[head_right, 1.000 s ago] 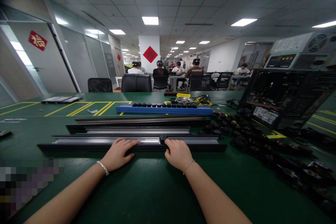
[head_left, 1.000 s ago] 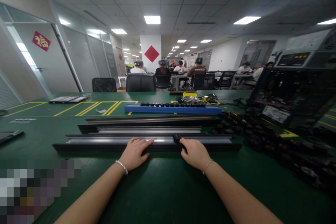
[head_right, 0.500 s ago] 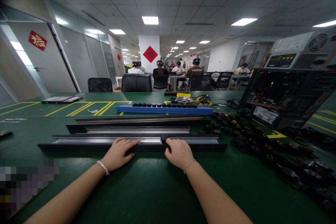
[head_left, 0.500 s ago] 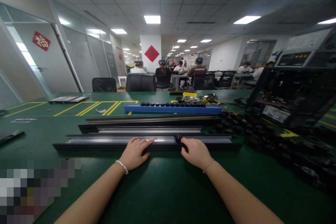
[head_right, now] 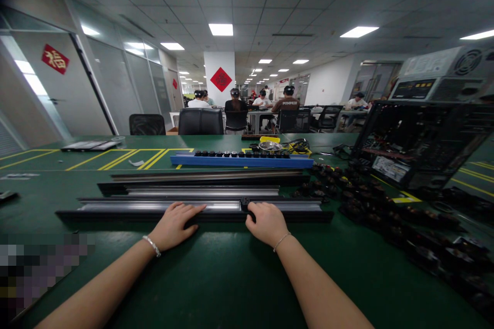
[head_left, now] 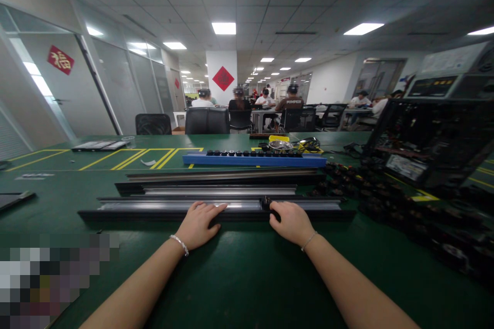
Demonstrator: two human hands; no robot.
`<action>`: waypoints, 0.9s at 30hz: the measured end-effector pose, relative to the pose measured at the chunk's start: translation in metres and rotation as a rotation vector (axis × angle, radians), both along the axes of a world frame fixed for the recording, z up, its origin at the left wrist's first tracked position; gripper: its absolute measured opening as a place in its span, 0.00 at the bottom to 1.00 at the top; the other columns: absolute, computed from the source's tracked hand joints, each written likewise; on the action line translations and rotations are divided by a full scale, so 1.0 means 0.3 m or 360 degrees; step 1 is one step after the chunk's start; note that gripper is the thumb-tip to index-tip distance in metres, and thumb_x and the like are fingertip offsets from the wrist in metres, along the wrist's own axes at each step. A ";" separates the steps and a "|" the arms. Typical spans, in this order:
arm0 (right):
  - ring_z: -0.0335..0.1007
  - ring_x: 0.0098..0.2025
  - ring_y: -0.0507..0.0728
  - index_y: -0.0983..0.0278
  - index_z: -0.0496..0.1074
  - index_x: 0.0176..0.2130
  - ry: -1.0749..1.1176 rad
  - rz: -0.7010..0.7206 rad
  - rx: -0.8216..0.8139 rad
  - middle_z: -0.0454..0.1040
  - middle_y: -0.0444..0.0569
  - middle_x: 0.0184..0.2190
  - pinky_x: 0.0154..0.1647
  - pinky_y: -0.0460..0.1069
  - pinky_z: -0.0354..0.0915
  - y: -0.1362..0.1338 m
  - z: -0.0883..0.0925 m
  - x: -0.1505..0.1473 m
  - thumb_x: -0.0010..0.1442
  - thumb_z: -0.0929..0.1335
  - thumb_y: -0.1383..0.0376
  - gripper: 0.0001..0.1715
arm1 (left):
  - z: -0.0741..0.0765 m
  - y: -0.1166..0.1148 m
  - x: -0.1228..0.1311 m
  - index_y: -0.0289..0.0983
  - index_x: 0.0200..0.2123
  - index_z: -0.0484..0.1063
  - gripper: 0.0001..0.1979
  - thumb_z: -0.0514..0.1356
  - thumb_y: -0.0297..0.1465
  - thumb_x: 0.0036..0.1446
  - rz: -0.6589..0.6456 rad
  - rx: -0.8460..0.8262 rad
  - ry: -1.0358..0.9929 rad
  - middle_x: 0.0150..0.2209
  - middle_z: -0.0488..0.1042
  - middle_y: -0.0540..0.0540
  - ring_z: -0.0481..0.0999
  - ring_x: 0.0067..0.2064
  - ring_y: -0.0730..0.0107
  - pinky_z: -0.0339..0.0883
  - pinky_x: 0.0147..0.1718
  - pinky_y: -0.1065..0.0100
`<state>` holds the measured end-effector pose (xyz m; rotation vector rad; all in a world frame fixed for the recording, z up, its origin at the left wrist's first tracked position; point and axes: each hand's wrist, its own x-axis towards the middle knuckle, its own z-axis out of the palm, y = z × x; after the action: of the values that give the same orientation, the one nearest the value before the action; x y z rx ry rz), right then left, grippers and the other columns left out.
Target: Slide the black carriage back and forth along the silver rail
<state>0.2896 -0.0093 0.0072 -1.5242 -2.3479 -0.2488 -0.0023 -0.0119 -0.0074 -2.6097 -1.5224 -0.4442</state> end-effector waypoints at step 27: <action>0.64 0.32 0.52 0.61 0.69 0.31 0.0040 0.0006 0.0004 0.72 0.45 0.27 0.35 0.47 0.54 0.008 0.007 0.044 0.56 0.59 0.63 0.11 | 0.003 -0.002 0.001 0.49 0.58 0.55 0.29 0.55 0.35 0.52 -0.0003 0.0003 -0.0004 0.44 0.72 0.50 0.68 0.46 0.65 0.48 0.53 0.56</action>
<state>0.3029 -0.0069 0.0093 -1.5131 -2.3299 -0.2303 -0.0019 -0.0124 -0.0066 -2.6106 -1.5196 -0.4487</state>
